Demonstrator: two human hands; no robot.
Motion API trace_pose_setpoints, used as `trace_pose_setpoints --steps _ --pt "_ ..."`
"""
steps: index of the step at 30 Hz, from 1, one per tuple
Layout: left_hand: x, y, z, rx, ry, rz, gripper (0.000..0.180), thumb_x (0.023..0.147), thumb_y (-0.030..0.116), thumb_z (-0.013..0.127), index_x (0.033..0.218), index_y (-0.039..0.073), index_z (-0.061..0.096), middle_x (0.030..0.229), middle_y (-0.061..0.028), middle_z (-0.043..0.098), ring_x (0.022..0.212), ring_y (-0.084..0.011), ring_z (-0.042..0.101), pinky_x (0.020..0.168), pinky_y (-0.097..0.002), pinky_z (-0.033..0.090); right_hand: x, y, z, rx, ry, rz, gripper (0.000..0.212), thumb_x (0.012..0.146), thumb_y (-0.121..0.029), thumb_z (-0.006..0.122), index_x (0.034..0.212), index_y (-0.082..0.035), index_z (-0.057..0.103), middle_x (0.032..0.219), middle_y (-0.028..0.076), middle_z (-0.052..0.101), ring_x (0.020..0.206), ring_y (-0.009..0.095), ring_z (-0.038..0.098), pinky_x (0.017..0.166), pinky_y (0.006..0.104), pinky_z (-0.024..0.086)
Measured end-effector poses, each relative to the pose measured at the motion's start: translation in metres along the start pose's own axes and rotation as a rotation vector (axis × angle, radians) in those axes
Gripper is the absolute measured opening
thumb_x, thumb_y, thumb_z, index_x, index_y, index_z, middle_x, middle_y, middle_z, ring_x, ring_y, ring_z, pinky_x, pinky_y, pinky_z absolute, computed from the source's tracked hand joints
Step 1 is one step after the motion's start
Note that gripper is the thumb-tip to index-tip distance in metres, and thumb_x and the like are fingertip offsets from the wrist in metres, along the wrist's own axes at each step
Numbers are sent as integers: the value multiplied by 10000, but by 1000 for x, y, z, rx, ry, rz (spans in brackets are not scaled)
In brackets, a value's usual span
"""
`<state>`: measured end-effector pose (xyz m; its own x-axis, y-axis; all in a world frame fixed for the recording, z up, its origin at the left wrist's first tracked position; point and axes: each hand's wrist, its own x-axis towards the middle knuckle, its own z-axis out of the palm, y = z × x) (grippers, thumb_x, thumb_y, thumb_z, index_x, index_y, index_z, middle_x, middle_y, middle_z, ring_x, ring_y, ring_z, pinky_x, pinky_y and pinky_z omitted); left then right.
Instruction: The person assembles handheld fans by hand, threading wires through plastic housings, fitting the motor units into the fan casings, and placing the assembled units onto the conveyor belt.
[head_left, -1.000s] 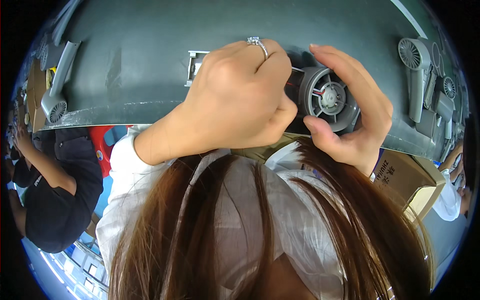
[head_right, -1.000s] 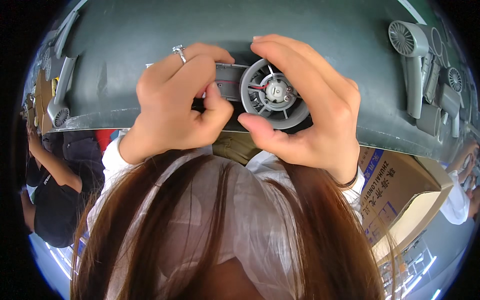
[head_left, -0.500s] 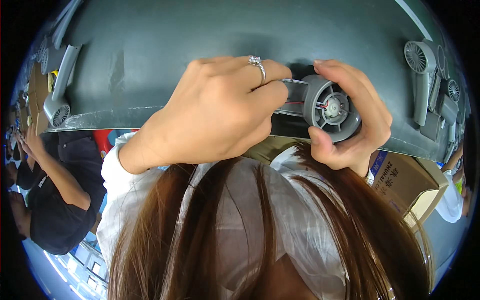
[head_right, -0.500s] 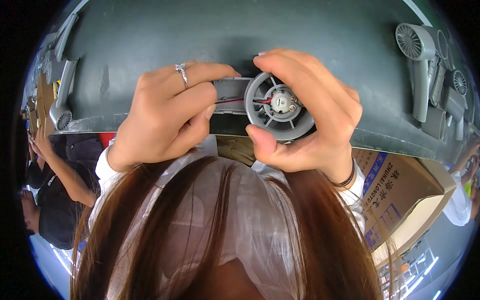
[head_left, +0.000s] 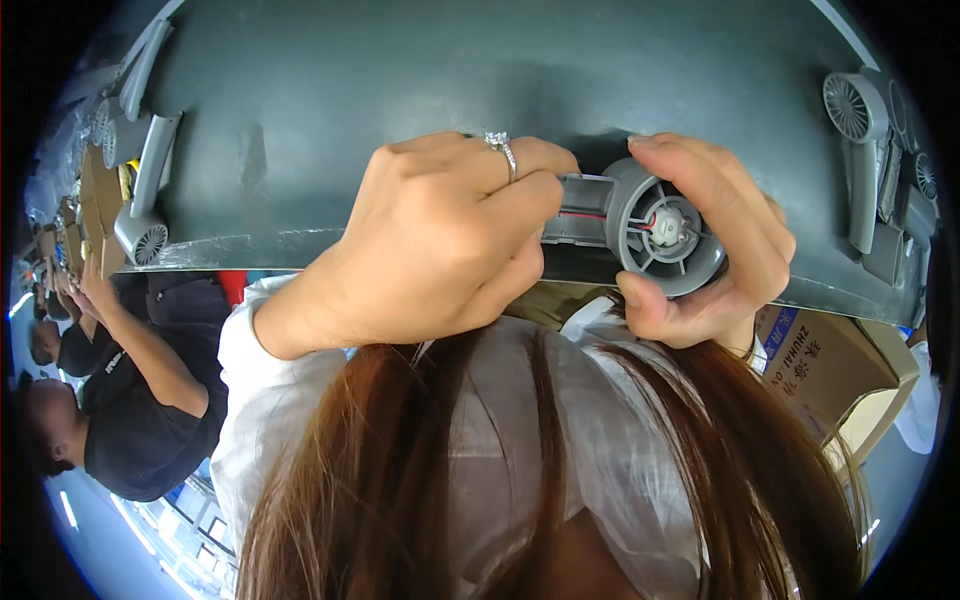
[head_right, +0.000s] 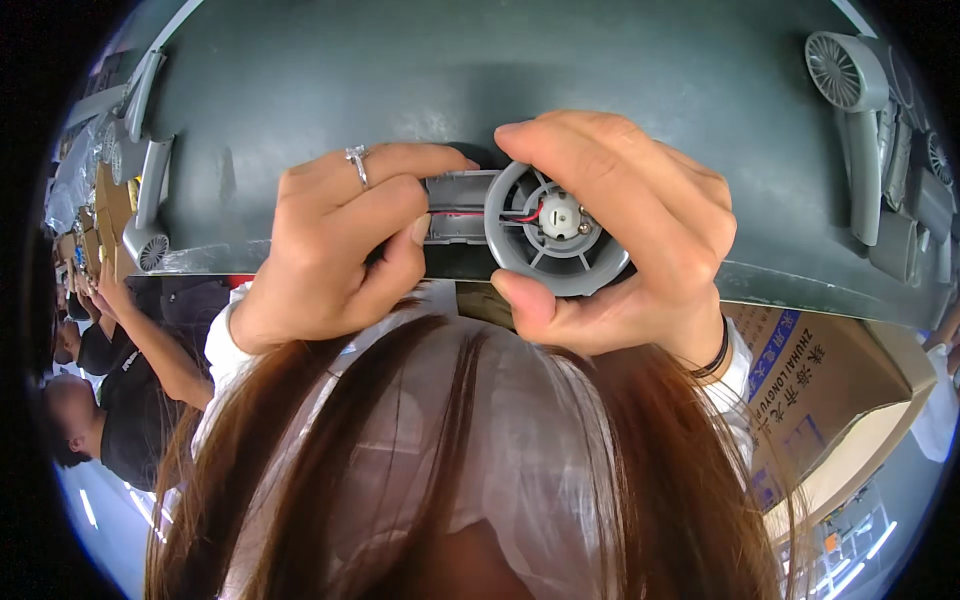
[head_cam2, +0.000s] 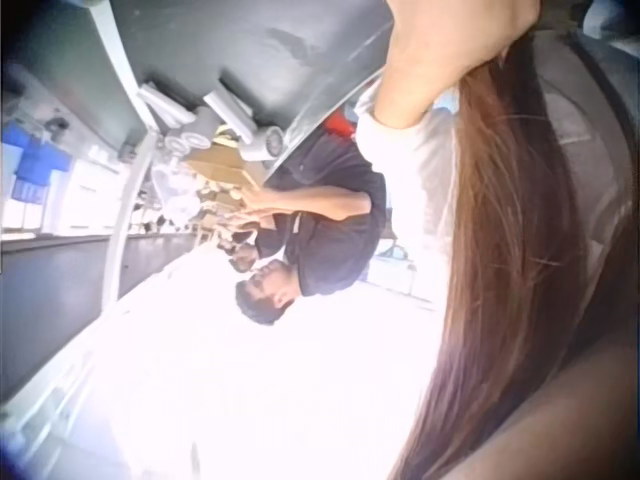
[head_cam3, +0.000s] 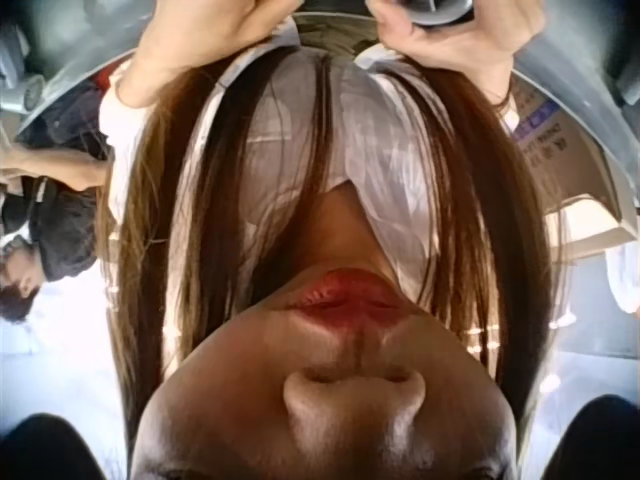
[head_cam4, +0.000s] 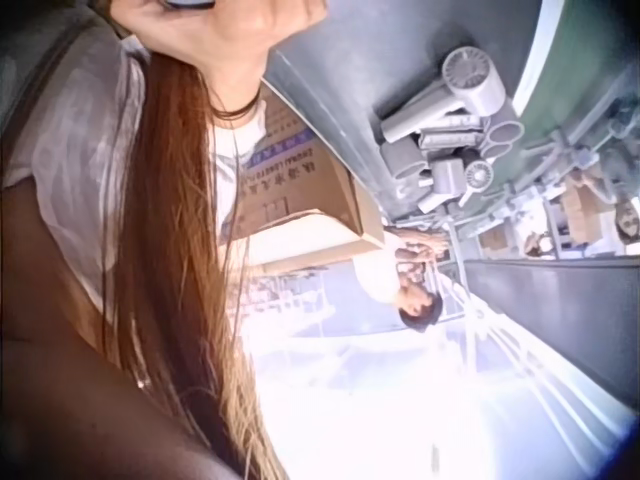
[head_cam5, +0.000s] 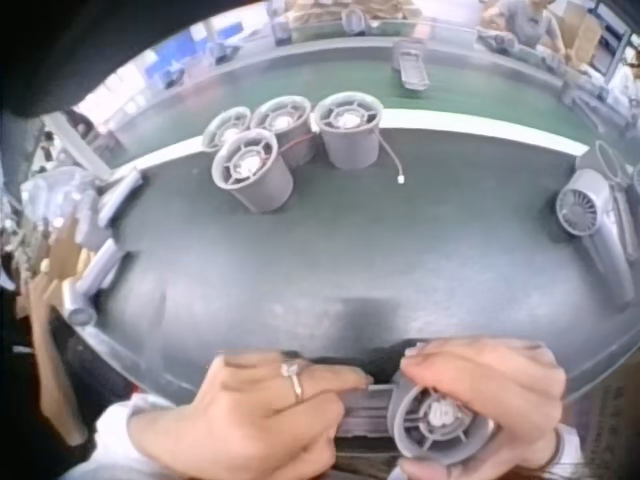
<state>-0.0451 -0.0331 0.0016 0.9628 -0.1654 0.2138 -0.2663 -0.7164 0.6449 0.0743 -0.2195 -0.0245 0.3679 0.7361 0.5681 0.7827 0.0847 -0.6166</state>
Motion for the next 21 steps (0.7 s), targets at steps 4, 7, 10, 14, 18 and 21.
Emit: trace_pose_setpoints --steps 4,7,10,14,18,21 --pt "-2 -3 0 86 19 65 79 653 -32 572 712 4 534 962 -152 644 625 -279 574 527 -345 453 -1 2 4 17 36 -18 596 695 -361 702 999 142 599 881 257 640 781 323 662 679 348 531" --pt "2 -3 -1 99 -6 64 111 649 -11 598 736 11 533 985 -155 632 687 -295 581 568 -358 467 -3 1 3 1 25 -17 597 700 -357 696 1010 144 597 895 262 636 787 324 657 688 348 528" --pt "6 4 -6 151 -49 23 147 669 39 649 763 14 539 1016 -156 625 734 -302 585 592 -366 473 -5 3 4 28 14 -11 597 705 -350 691 1024 145 593 919 266 628 801 324 648 707 345 521" --pt "10 4 -3 150 -39 63 150 698 60 672 765 12 547 1024 -156 621 737 -303 585 606 -365 475 -3 -2 2 13 -19 30 603 714 -352 685 1039 146 586 945 268 618 817 322 640 729 341 511" --pt "14 2 0 -2 -78 65 115 726 27 662 779 1 563 1016 -159 621 735 -313 585 606 -367 471 -4 -3 3 3 -8 15 600 713 -345 691 1034 149 583 948 272 616 814 321 640 723 338 512" --pt "13 6 2 -47 -83 -1 87 737 -16 644 777 -15 566 989 -167 627 714 -322 580 599 -363 466 -3 -4 2 19 -23 39 585 712 -333 699 1019 151 584 938 271 618 809 323 640 720 333 512"
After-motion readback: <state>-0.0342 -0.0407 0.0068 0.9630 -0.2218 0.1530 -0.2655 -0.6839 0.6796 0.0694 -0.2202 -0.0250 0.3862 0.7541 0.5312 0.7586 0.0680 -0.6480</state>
